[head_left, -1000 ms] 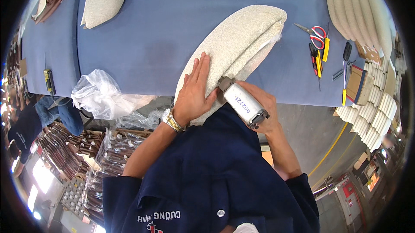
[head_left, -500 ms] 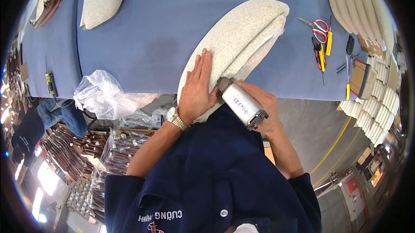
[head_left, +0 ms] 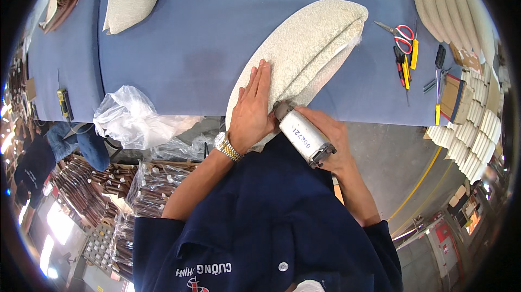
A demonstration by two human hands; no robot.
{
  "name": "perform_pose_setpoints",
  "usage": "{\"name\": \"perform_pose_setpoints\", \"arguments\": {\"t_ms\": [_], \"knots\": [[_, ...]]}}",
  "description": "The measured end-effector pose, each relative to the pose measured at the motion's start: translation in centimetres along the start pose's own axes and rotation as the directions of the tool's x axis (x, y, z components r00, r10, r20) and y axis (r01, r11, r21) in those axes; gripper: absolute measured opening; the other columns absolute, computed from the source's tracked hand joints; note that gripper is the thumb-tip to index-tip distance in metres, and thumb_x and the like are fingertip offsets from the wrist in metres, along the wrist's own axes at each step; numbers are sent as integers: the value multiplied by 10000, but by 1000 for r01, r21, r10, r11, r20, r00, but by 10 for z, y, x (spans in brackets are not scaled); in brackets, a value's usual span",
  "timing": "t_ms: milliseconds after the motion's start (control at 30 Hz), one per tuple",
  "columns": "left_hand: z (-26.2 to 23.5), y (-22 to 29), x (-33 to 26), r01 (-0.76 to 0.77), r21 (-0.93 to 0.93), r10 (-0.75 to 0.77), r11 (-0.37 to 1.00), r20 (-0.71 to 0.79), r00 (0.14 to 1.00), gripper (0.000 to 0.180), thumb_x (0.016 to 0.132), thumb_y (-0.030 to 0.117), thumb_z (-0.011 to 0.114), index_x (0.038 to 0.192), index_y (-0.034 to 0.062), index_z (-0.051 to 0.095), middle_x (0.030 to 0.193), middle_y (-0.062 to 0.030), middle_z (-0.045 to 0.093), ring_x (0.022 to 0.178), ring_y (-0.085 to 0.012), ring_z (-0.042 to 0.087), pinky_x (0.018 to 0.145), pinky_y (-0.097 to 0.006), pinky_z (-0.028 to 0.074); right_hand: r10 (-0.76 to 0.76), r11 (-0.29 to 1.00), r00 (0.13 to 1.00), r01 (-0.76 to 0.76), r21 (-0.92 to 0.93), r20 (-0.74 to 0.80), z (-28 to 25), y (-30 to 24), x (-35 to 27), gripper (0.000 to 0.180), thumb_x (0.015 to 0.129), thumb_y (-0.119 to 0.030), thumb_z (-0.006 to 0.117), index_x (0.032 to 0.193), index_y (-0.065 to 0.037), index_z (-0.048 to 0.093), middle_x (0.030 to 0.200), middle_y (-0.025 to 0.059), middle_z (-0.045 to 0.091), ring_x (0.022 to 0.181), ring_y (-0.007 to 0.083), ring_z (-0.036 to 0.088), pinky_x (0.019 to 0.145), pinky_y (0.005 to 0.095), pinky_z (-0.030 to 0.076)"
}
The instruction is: The person staples fabric onto cushion foam using a pneumatic staple gun, trims excess fabric with a utility knife, and folds the edges to secure the cover. The process is repeated on multiple cushion pieces at a workbench.
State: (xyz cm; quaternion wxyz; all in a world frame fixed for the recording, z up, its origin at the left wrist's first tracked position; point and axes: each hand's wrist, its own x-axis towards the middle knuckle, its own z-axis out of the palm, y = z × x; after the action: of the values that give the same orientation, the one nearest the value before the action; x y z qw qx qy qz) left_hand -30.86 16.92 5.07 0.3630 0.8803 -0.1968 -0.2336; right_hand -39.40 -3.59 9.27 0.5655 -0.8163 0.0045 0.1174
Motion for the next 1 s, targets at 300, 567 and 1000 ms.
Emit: {"name": "perform_pose_setpoints", "arguments": {"t_ms": [300,567,1000], "knots": [[-4,6,3,7,-6,-7,1000,59,998,1076,777,141,817,1633,15,178,1689,-233,235,1555,-430,247,1181,-642,327,199,979,979,-196,64,-43,15,-9,5,611,768,-235,821,1314,-25,645,1220,213,708,1087,370,716,919,393,553],[-30,-48,-29,99,-337,-14,936,246,969,1118,823,239,804,1660,51,87,1706,-279,119,1602,-369,88,1292,-438,153,-31,999,997,29,-24,-75,22,-2,15,622,772,-245,809,1317,-3,632,1204,195,717,1071,369,722,907,390,557],[-14,-13,-40,166,-2,-165,986,73,984,1010,823,161,730,1641,65,146,1649,-264,307,1490,-461,345,1130,-491,449,-74,996,997,72,-55,-37,20,2,-2,646,761,-261,822,1319,15,648,1267,223,702,1132,368,714,965,404,559]]}}
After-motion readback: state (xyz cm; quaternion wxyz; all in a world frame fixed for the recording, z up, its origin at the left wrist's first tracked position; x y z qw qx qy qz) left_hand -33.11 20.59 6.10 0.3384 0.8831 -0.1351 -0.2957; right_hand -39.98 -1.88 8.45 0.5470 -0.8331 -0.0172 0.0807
